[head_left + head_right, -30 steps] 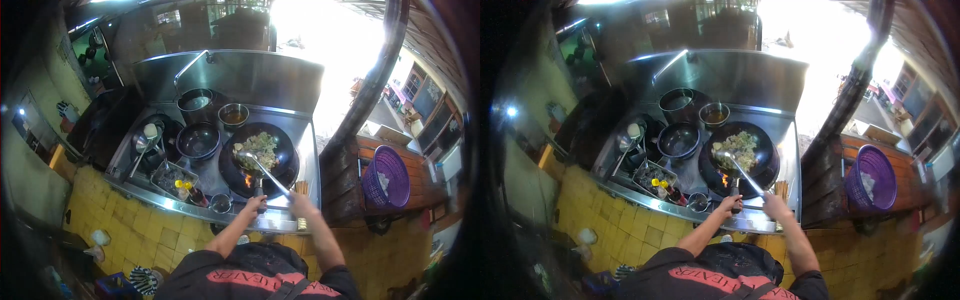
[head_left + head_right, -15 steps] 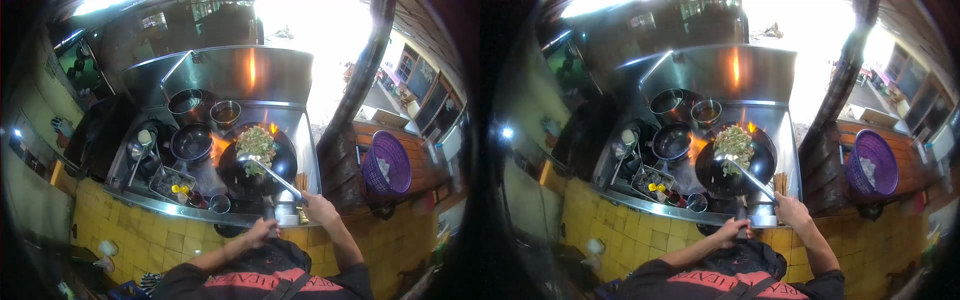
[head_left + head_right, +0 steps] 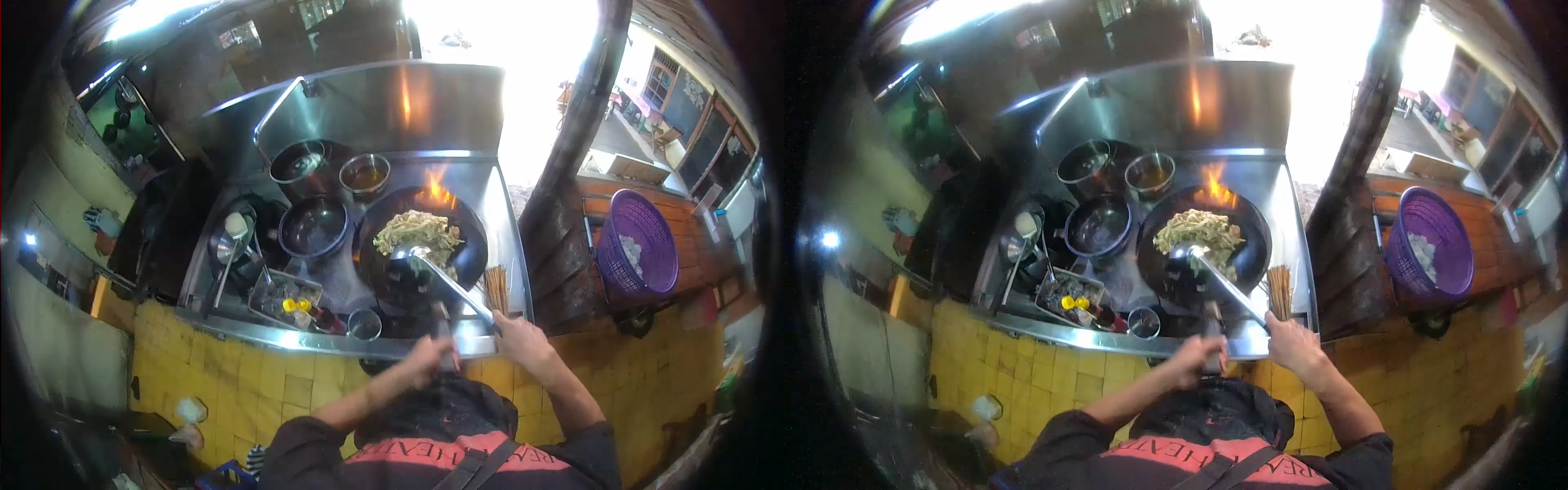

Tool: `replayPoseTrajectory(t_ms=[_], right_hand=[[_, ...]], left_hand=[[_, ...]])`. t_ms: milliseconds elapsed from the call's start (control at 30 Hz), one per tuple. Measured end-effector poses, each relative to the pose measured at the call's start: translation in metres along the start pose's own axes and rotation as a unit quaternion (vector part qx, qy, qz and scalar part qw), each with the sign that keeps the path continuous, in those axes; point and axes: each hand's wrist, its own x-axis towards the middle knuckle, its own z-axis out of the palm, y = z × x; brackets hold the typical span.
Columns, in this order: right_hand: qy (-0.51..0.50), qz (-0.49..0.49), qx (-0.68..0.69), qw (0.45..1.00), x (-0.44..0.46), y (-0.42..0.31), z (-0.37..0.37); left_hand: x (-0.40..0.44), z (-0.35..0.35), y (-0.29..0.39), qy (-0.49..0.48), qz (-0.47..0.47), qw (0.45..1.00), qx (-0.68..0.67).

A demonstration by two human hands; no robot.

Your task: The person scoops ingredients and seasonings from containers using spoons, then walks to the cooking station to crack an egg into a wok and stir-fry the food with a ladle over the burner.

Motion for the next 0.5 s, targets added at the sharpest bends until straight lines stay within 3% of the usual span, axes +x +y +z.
replayPoseTrajectory(t_ms=[133,200,333,400,500], right_hand=[[-0.003,-0.026,-0.006,1.0,-0.004,0.004,-0.003],[0.012,0.016,-0.011,1.0,0.006,0.002,0.004],[0.026,0.018,0.007,0.999,0.007,0.0,0.002],[0.014,0.014,0.001,1.0,0.0,-0.002,-0.01],[-0.037,0.008,0.018,0.999,-0.01,-0.008,-0.025]], left_hand=[[0.057,-0.045,0.019,0.046,0.009,0.978,-0.204],[0.047,-0.028,-0.003,0.086,0.059,0.991,-0.082],[-0.007,0.015,-0.023,0.013,-0.036,0.99,-0.137],[-0.001,0.001,-0.001,-0.014,-0.023,0.999,-0.031],[0.04,-0.045,0.022,-0.022,-0.029,0.975,-0.221]])
